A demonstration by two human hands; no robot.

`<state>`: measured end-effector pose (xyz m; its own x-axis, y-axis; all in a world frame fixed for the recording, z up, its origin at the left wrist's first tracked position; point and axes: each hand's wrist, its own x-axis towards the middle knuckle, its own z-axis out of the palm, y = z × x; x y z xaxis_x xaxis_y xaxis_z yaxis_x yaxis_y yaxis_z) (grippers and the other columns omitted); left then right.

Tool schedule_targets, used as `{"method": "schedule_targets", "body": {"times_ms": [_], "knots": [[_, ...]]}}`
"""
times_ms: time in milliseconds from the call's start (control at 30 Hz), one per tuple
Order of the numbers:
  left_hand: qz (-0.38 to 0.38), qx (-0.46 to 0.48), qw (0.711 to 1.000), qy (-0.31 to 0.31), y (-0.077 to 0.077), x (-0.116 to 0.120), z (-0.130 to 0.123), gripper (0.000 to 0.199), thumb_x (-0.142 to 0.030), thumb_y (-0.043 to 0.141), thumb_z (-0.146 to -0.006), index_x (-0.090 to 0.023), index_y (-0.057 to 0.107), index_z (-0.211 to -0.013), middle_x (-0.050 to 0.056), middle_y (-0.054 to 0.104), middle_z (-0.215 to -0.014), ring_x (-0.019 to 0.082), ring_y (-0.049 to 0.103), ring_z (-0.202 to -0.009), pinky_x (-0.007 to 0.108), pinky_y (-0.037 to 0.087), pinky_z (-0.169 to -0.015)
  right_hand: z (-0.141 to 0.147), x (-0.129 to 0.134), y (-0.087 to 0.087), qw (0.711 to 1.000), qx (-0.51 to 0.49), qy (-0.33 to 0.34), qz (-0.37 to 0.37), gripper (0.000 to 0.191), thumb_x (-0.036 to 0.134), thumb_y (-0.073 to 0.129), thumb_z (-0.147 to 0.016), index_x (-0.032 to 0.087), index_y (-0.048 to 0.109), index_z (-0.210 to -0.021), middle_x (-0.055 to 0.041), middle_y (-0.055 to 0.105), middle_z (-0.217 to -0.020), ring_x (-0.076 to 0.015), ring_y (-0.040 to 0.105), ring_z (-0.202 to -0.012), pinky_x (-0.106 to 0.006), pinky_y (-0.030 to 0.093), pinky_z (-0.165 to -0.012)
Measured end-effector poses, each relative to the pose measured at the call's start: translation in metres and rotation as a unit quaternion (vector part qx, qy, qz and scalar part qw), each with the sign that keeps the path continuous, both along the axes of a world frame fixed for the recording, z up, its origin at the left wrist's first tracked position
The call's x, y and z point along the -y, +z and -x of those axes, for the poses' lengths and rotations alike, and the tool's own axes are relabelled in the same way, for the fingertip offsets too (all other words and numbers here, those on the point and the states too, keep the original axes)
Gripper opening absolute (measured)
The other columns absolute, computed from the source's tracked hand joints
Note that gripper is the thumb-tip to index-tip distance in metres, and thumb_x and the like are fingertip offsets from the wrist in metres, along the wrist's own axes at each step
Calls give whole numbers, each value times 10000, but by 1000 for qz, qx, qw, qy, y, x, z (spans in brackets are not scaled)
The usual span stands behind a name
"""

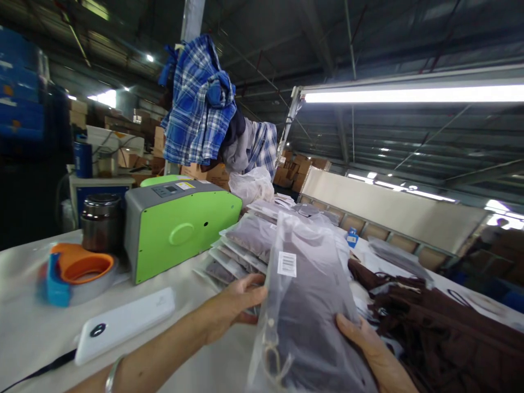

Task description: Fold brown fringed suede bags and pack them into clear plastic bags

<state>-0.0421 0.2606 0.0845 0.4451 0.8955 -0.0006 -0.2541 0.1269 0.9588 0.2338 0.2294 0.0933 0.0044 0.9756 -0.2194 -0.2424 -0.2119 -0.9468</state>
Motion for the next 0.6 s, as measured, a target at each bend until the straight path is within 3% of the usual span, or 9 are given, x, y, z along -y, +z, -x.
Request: {"method": "schedule_targets", "body": {"times_ms": [67, 100, 200, 267, 333, 400, 467, 533, 600], "knots": [[48, 91, 992, -79, -10, 17, -11, 631, -557, 779, -656, -191, 599, -1138, 100, 685, -1086, 246, 656, -964, 343, 524, -800, -1, -2, 19, 997, 52, 59, -22, 559, 382, 876, -543, 141, 679, -1007, -100, 754, -821, -263, 720, -748, -337, 575, -747], [66, 124, 987, -77, -13, 25, -18, 603, -507, 818, -630, -174, 627, -1095, 99, 706, -1023, 238, 673, -910, 336, 529, -800, 0, -7, 30, 992, 73, 95, -25, 594, 376, 873, -546, 142, 674, -1054, -105, 754, -847, -263, 719, -751, -348, 572, -752], [107, 197, 974, 41, -7, 30, -38, 470, -322, 872, -583, -146, 674, -971, 83, 735, -864, 219, 694, -772, 320, 551, -779, 2, -30, 62, 977, 136, 160, -30, 672, 429, 825, -619, 174, 618, -1204, -120, 736, -993, -271, 710, -809, -400, 560, -780], [118, 228, 958, 130, 9, 17, -51, 379, -257, 850, -610, -152, 678, -931, 63, 735, -795, 209, 690, -687, 316, 570, -705, -8, -49, 78, 974, 183, 103, -82, 653, 479, 797, -644, 198, 618, -1206, -122, 718, -1067, -273, 693, -896, -404, 544, -825], [104, 261, 940, 193, 30, -7, -65, 300, -202, 807, -667, -160, 671, -931, 44, 731, -776, 196, 683, -647, 315, 578, -673, -27, -62, 84, 970, 188, -5, -154, 660, 503, 811, -600, 203, 638, -1162, -131, 701, -1111, -283, 667, -978, -411, 525, -881], [76, 304, 916, 249, 53, -36, -80, 210, -140, 745, -734, -158, 664, -928, 31, 725, -785, 174, 678, -651, 307, 580, -708, -49, -64, 78, 968, 152, -79, -185, 691, 501, 835, -542, 188, 643, -1127, -156, 681, -1146, -303, 657, -1006, -437, 510, -916], [58, 341, 891, 295, 67, -66, -95, 171, -113, 693, -793, -162, 648, -951, 36, 723, -890, 153, 683, -732, 286, 571, -770, -68, -55, 62, 973, 138, -96, -157, 686, 490, 842, -526, 165, 648, -1099, -180, 671, -1154, -314, 670, -980, -455, 509, -919], [77, 344, 881, 316, 68, -91, -106, 177, -121, 661, -835, -180, 615, -996, 40, 702, -1005, 137, 680, -801, 278, 560, -812, -81, -39, 40, 979, 158, -79, -105, 647, 489, 830, -554, 157, 657, -1081, -182, 679, -1132, -309, 684, -950, -448, 519, -899], [114, 320, 886, 315, 56, -108, -111, 187, -140, 638, -859, -184, 577, -1030, 55, 681, -1043, 143, 675, -818, 320, 565, -820, -87, -21, 16, 981, 180, -59, -52, 607, 489, 823, -564, 162, 671, -1052, -165, 705, -1067, -295, 698, -905, -424, 536, -857]]}}
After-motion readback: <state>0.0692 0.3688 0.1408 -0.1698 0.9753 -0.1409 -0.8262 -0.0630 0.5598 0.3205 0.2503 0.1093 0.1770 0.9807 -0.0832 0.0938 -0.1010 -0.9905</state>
